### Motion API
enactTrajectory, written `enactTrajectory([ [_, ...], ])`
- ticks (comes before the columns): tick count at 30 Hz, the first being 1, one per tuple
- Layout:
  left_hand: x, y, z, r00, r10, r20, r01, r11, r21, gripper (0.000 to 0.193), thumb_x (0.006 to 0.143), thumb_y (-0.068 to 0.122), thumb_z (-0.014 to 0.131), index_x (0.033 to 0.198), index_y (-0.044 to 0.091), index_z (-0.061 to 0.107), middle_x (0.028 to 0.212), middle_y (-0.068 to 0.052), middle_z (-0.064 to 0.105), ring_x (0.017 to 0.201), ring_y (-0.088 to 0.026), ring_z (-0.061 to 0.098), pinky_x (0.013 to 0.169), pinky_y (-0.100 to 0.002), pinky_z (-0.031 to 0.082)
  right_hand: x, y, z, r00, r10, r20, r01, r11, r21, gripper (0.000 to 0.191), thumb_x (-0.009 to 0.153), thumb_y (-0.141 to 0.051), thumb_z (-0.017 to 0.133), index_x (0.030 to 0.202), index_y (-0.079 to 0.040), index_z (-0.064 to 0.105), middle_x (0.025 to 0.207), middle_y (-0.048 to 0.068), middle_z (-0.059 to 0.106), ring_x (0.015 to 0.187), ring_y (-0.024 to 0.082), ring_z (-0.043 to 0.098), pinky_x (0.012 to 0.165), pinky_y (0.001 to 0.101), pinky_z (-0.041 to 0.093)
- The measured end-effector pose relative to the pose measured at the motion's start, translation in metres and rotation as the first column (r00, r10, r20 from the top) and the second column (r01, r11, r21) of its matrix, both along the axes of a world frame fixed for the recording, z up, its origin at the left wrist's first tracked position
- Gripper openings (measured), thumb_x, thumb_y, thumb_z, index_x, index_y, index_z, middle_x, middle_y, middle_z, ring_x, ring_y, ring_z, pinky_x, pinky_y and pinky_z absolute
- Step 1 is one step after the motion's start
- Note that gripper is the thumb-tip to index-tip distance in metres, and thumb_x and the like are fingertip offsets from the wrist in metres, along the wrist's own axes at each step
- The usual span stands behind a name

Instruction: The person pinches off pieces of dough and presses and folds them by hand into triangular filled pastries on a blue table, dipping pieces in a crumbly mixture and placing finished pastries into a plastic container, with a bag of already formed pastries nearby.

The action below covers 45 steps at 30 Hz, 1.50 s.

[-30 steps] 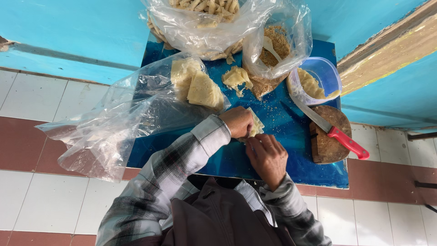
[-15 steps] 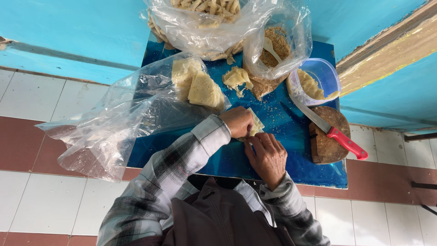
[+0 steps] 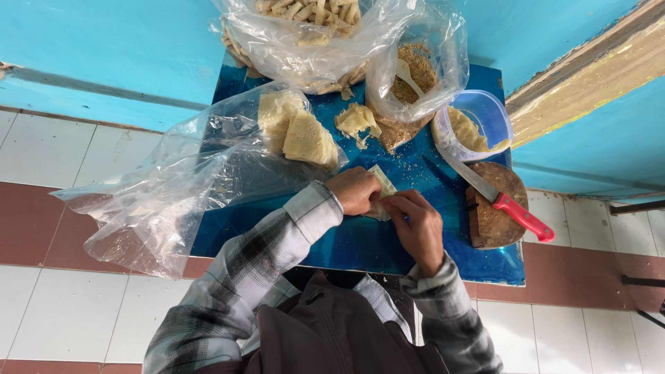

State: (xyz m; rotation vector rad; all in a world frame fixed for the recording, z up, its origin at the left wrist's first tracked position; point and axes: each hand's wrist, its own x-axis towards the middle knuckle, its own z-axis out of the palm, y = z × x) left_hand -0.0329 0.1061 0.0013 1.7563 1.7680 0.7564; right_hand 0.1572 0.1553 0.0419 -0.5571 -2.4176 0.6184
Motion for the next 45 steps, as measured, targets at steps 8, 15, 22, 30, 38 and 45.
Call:
enactTrajectory([
  [8, -0.005, 0.01, -0.018, 1.0, -0.007, 0.023, 0.008, 0.999, -0.033, 0.007, 0.069, 0.011, 0.081, 0.071, 0.008, 0.075, 0.082, -0.012, 0.076, 0.078, -0.029, 0.075, 0.073, -0.04, 0.059, 0.025, -0.039, -0.002, 0.998, -0.049, 0.05, 0.029, 0.938, 0.346, 0.019, 0.088, -0.008, 0.076, 0.106, -0.01, 0.077, 0.1, 0.005, 0.068, 0.085, 0.022, 0.066, 0.072, 0.0366, 0.054],
  [15, -0.007, 0.014, -0.016, 1.0, -0.023, 0.019, 0.024, 0.998, -0.065, 0.009, 0.066, 0.013, 0.082, 0.071, 0.009, 0.076, 0.081, -0.01, 0.076, 0.077, -0.027, 0.075, 0.071, -0.039, 0.059, 0.023, -0.041, 0.0, 0.992, -0.035, 0.118, -0.018, 0.91, 0.414, 0.033, 0.087, -0.009, 0.074, 0.12, -0.012, 0.076, 0.105, 0.003, 0.066, 0.084, 0.021, 0.063, 0.069, 0.0366, 0.051],
  [22, -0.006, 0.015, -0.016, 1.0, -0.011, 0.019, 0.012, 0.998, -0.06, 0.008, 0.068, 0.013, 0.081, 0.071, 0.009, 0.075, 0.081, -0.007, 0.077, 0.078, -0.025, 0.075, 0.072, -0.037, 0.059, 0.026, -0.043, 0.001, 0.982, -0.017, 0.189, -0.062, 0.913, 0.404, 0.038, 0.084, -0.01, 0.074, 0.121, -0.015, 0.076, 0.107, 0.004, 0.066, 0.085, 0.021, 0.064, 0.068, 0.0366, 0.051],
  [30, -0.008, 0.016, -0.018, 0.999, -0.028, 0.042, 0.031, 0.997, -0.067, 0.007, 0.068, 0.012, 0.081, 0.071, 0.009, 0.075, 0.08, -0.007, 0.077, 0.077, -0.024, 0.076, 0.071, -0.038, 0.059, 0.019, -0.047, 0.003, 0.988, 0.022, 0.153, -0.078, 0.925, 0.372, 0.039, 0.083, -0.007, 0.073, 0.122, -0.01, 0.076, 0.103, 0.005, 0.067, 0.084, 0.023, 0.066, 0.07, 0.0376, 0.054],
  [38, -0.006, 0.009, -0.019, 0.998, -0.022, 0.056, 0.02, 0.999, 0.049, 0.02, 0.068, 0.014, 0.085, 0.079, 0.007, 0.071, 0.08, -0.009, 0.076, 0.078, -0.028, 0.075, 0.071, -0.041, 0.058, 0.005, -0.026, 0.011, 0.998, -0.03, 0.057, 0.016, 0.973, 0.232, 0.021, 0.081, -0.015, 0.083, 0.1, -0.008, 0.078, 0.096, 0.005, 0.074, 0.084, 0.024, 0.068, 0.071, 0.0363, 0.055],
  [45, 0.001, -0.023, -0.004, 0.999, -0.029, 0.036, 0.026, 0.995, 0.101, 0.018, 0.081, 0.023, 0.084, 0.084, 0.01, 0.073, 0.081, -0.008, 0.075, 0.08, -0.028, 0.075, 0.074, -0.04, 0.058, 0.001, -0.016, 0.0, 1.0, -0.014, 0.013, 0.012, 0.989, 0.147, 0.011, 0.086, -0.014, 0.08, 0.097, -0.009, 0.078, 0.094, 0.005, 0.07, 0.084, 0.023, 0.069, 0.071, 0.0348, 0.055],
])
